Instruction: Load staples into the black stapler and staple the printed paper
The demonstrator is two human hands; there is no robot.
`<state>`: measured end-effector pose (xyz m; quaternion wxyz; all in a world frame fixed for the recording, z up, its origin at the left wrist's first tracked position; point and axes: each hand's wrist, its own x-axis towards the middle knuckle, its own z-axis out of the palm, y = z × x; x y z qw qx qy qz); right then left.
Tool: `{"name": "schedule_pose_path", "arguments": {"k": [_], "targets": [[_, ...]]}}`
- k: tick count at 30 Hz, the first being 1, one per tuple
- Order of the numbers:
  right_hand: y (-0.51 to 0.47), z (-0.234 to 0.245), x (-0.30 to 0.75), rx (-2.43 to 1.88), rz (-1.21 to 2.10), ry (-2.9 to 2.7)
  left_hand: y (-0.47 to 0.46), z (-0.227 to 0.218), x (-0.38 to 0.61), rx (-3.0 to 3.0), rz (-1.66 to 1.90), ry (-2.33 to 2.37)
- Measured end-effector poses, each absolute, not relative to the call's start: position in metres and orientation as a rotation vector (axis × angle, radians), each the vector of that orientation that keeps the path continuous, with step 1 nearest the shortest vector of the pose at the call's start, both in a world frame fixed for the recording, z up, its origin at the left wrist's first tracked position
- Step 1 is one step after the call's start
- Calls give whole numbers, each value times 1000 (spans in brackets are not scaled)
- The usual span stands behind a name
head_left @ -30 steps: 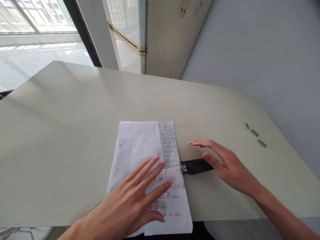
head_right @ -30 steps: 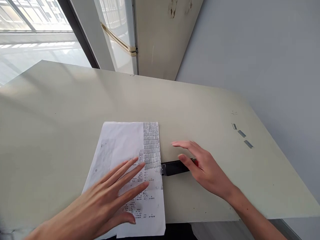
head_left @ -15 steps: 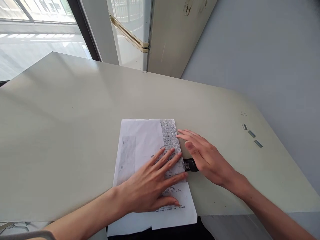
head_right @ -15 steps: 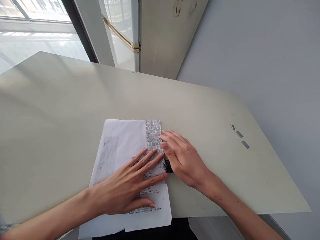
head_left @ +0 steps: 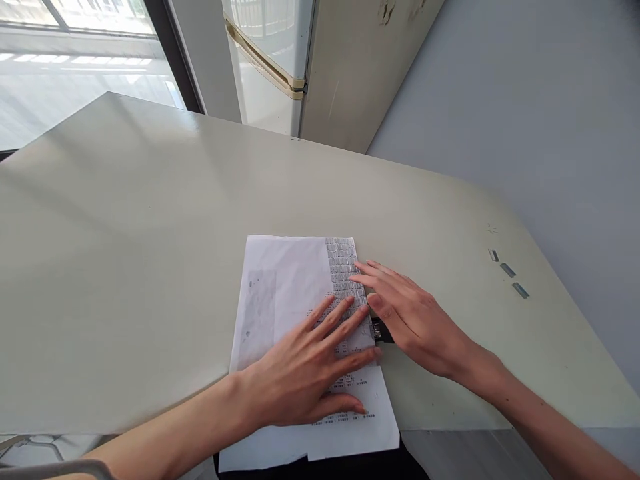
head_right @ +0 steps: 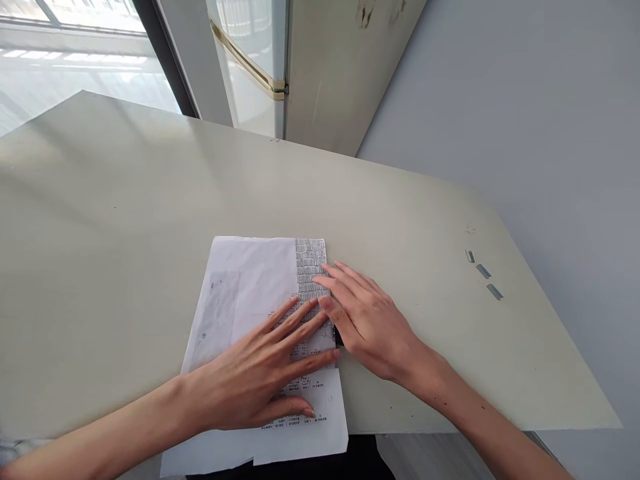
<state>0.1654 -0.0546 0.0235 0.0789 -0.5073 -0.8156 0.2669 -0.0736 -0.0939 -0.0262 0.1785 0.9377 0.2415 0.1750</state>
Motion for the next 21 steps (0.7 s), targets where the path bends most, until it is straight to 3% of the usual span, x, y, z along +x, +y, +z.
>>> {"name": "schedule_pose_path", "arguments": {"k": [21], "targets": [[-54,26,153,-1655,552,-2628,-95,-26,-71,2728,448,716]]}}
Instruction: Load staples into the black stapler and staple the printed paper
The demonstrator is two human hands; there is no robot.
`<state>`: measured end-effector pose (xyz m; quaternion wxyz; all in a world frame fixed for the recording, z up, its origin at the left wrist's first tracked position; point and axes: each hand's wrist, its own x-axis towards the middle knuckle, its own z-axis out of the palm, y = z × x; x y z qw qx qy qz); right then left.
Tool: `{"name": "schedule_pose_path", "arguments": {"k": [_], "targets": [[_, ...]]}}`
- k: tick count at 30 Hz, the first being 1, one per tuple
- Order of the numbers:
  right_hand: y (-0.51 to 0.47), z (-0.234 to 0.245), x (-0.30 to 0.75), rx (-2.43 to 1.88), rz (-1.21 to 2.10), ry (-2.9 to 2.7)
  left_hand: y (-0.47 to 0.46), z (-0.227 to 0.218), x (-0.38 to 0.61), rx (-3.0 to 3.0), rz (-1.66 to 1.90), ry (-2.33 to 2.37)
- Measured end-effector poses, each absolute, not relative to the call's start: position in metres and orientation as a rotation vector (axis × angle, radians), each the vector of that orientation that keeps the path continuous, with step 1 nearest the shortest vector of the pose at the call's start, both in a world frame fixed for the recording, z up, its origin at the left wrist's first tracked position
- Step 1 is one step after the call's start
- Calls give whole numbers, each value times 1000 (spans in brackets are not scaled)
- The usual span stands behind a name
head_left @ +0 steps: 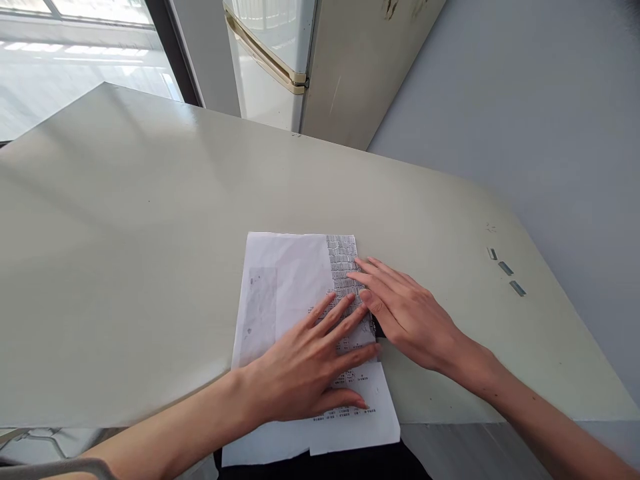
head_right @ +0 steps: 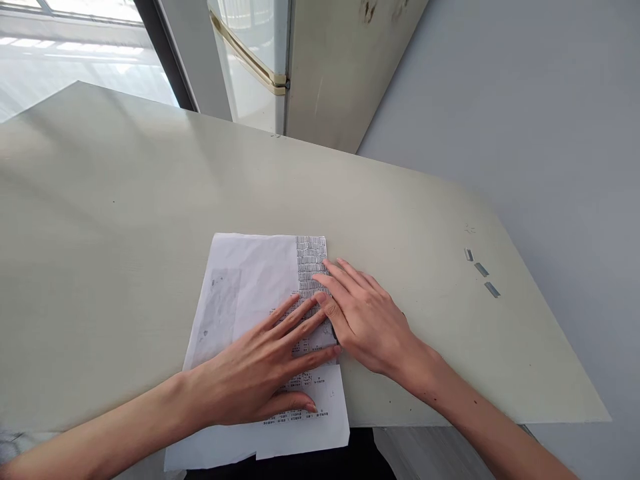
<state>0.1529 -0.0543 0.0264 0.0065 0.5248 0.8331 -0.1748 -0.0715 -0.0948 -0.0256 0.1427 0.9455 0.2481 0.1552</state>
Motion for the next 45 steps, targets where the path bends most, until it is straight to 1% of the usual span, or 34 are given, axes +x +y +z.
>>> {"name": "schedule_pose_path", "arguments": {"k": [5,10,16,19,24,45], "targets": [[-55,25,149,1639,-488,2602,-95,-24,-72,2749,451,718],[-53,29,152,1660,-610,2578,-94,-24,-72,2733,464,713],[-51,34,162,1684,-831,2538,-94,-25,-72,2705,494,715],[-50,34,165,1711,-882,2521,-94,-24,-73,2699,503,717],[-51,34,161,1708,-816,2548,-94,-24,-71,2722,451,719],[-53,33,152,1677,-543,2560,-95,-19,-68,2713,437,729]]}}
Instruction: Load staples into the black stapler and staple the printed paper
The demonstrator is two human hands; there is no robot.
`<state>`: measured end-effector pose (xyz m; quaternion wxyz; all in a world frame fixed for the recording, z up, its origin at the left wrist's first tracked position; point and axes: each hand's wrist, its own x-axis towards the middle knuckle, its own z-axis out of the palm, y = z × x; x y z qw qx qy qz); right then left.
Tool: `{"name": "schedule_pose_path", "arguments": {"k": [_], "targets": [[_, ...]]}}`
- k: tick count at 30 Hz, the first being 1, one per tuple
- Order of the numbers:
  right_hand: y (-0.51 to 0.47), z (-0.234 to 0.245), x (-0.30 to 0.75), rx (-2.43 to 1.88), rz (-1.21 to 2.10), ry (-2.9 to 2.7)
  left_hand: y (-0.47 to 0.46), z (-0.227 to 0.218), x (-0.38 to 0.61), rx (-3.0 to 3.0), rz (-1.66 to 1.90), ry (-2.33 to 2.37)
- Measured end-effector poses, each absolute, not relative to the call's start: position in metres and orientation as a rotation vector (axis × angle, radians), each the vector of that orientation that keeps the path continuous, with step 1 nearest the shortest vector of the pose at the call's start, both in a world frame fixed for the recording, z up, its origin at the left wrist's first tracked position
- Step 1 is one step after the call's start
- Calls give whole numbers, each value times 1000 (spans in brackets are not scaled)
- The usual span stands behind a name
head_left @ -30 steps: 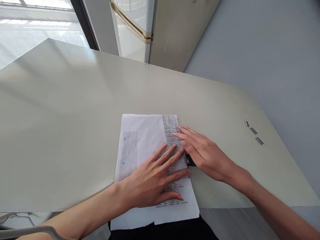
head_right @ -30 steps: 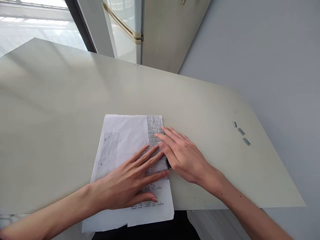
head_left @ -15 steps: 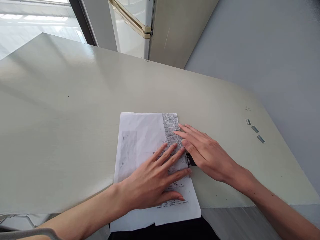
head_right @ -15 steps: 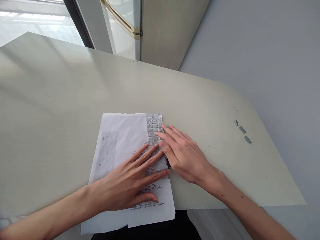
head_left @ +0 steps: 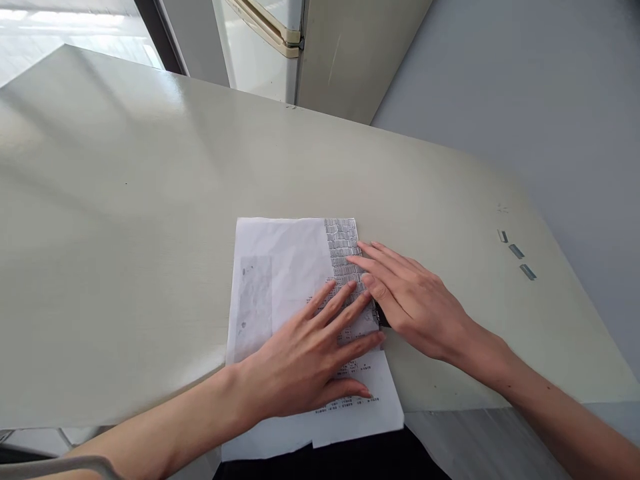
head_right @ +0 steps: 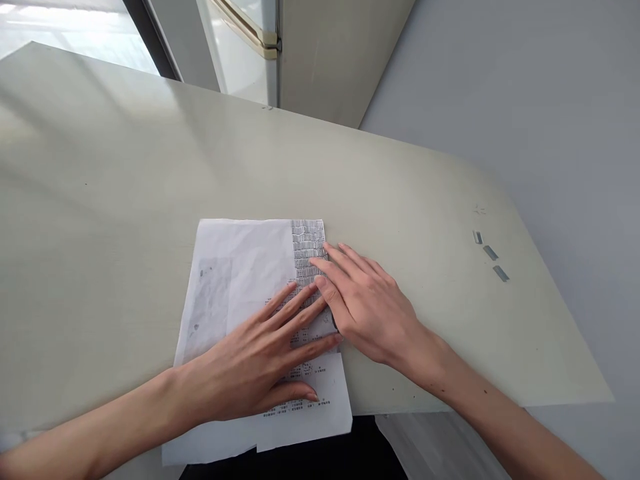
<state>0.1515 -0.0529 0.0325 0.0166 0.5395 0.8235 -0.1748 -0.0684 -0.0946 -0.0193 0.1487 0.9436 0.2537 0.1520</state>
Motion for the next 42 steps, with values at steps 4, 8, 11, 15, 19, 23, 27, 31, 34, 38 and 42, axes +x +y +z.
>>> {"name": "schedule_pose_path", "arguments": {"k": [4,8,11,15,19,23,27,31,34,38,42], "targets": [[-55,29,146,1654,-401,2578,-95,-21,-69,2724,447,729],[-57,25,142,1648,-283,2604,-95,-21,-68,2713,445,735],[-56,23,141,1647,-249,2608,-95,-21,-68,2722,440,733],[-56,20,141,1658,-252,2615,-94,-22,-68,2729,424,730],[-56,21,139,1657,-239,2616,-92,-22,-69,2720,428,719],[-55,22,140,1635,-261,2598,-93,-22,-68,2721,435,714],[-53,25,143,1651,-355,2556,-94,-24,-68,2712,460,718],[-48,26,150,1663,-477,2535,-94,-25,-67,2693,494,729],[-45,25,155,1662,-557,2532,-94,-24,-66,2683,485,736],[-43,26,157,1677,-605,2506,-95,-24,-65,2674,464,746],[-44,30,156,1696,-679,2468,-96,-23,-64,2671,454,750]]}}
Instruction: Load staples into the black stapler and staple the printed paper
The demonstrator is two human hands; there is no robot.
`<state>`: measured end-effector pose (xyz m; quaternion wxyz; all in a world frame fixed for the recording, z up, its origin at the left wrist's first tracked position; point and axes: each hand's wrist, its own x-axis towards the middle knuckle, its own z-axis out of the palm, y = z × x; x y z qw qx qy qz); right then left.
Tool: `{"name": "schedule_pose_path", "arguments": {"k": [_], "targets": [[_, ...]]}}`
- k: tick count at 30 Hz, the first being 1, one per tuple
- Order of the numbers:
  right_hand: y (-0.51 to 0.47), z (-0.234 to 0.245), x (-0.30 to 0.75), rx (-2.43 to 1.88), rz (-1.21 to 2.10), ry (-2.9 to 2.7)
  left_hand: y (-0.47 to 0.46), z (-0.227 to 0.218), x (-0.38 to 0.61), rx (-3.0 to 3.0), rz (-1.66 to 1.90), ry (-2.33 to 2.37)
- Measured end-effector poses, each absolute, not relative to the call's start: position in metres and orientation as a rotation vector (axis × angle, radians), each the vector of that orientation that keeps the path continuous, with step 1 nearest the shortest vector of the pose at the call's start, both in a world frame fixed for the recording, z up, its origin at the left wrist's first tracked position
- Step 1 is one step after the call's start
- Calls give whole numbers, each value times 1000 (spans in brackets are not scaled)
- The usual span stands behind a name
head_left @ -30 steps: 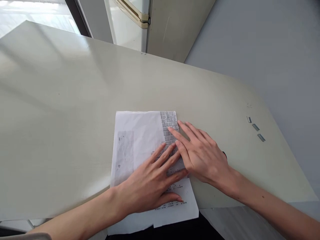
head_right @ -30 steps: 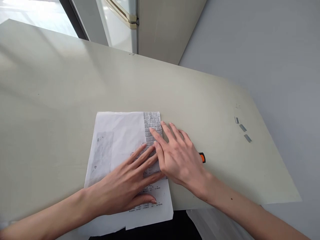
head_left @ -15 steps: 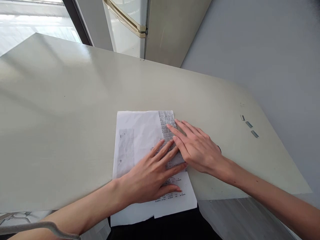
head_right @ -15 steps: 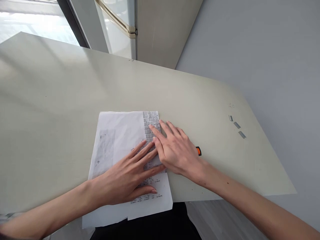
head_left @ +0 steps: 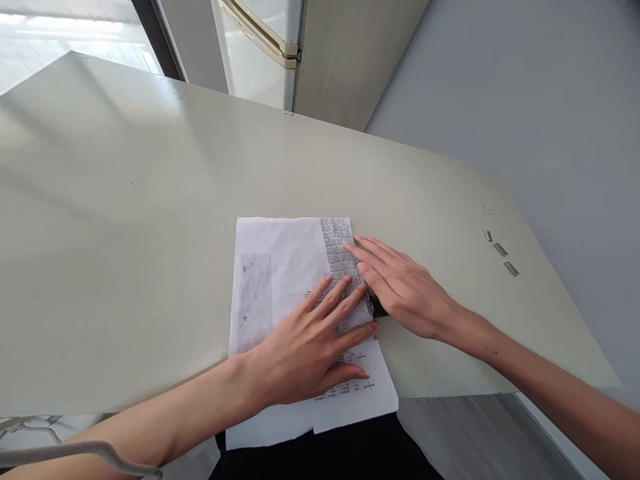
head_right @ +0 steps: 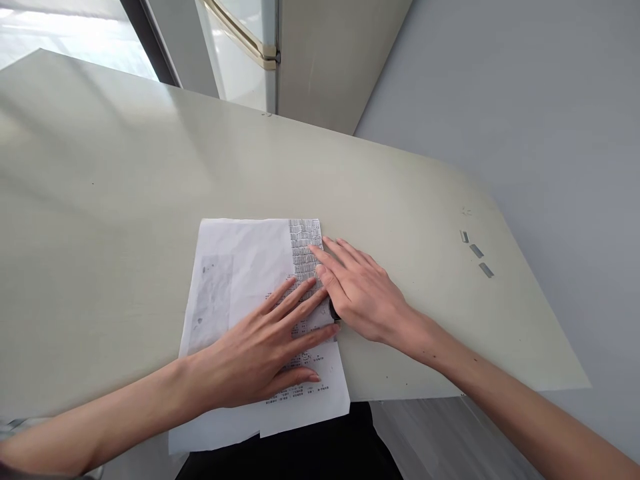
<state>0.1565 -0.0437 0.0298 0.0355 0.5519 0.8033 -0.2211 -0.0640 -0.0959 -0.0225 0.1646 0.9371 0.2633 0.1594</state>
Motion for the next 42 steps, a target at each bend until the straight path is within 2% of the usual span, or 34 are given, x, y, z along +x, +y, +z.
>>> {"name": "schedule_pose_path", "arguments": {"k": [10,18,33,37,42], "targets": [[-43,40,165,1771,-951,2396,-97,-23,-63,2654,436,749],[-44,39,160,1769,-893,2407,-97,-19,-62,2660,418,768],[-56,12,137,1617,-46,2603,-97,-22,-62,2681,426,768],[-52,14,138,1640,-184,2590,-97,-21,-63,2677,407,778],[-48,29,161,1772,-719,2556,-96,-20,-66,2666,395,768]]}}
